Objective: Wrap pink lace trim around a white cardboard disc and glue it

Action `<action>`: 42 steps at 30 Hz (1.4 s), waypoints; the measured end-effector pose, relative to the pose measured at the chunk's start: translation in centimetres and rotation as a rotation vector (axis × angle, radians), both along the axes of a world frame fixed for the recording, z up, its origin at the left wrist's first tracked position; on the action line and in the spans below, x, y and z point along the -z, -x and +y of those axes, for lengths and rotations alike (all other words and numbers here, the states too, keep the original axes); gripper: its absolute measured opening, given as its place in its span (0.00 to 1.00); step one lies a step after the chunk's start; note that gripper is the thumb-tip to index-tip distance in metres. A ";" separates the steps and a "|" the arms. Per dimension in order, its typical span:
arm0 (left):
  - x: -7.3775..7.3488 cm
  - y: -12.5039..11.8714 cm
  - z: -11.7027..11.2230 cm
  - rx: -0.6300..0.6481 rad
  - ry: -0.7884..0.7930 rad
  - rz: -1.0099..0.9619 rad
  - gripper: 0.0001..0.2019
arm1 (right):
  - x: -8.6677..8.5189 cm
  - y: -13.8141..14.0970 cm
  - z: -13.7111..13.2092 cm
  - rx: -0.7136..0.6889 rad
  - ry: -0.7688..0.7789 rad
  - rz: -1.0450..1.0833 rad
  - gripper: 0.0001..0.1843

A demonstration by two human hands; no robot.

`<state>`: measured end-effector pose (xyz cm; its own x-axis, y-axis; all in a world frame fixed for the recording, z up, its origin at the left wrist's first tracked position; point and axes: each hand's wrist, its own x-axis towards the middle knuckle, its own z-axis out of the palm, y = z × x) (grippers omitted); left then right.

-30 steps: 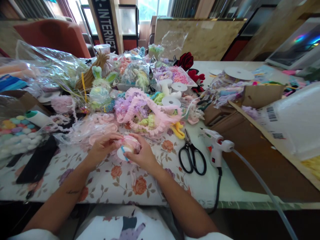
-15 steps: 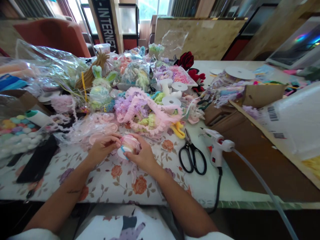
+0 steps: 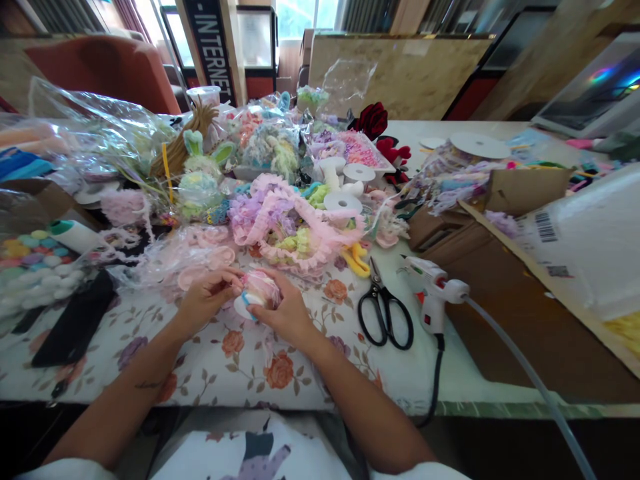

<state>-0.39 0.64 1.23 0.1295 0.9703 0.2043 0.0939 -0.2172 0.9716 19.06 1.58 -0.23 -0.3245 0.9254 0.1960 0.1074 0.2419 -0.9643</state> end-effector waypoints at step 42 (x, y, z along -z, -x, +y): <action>0.5 -1.2 -0.5 -0.131 0.162 -0.225 0.09 | 0.3 0.0 0.3 -0.093 0.229 0.208 0.33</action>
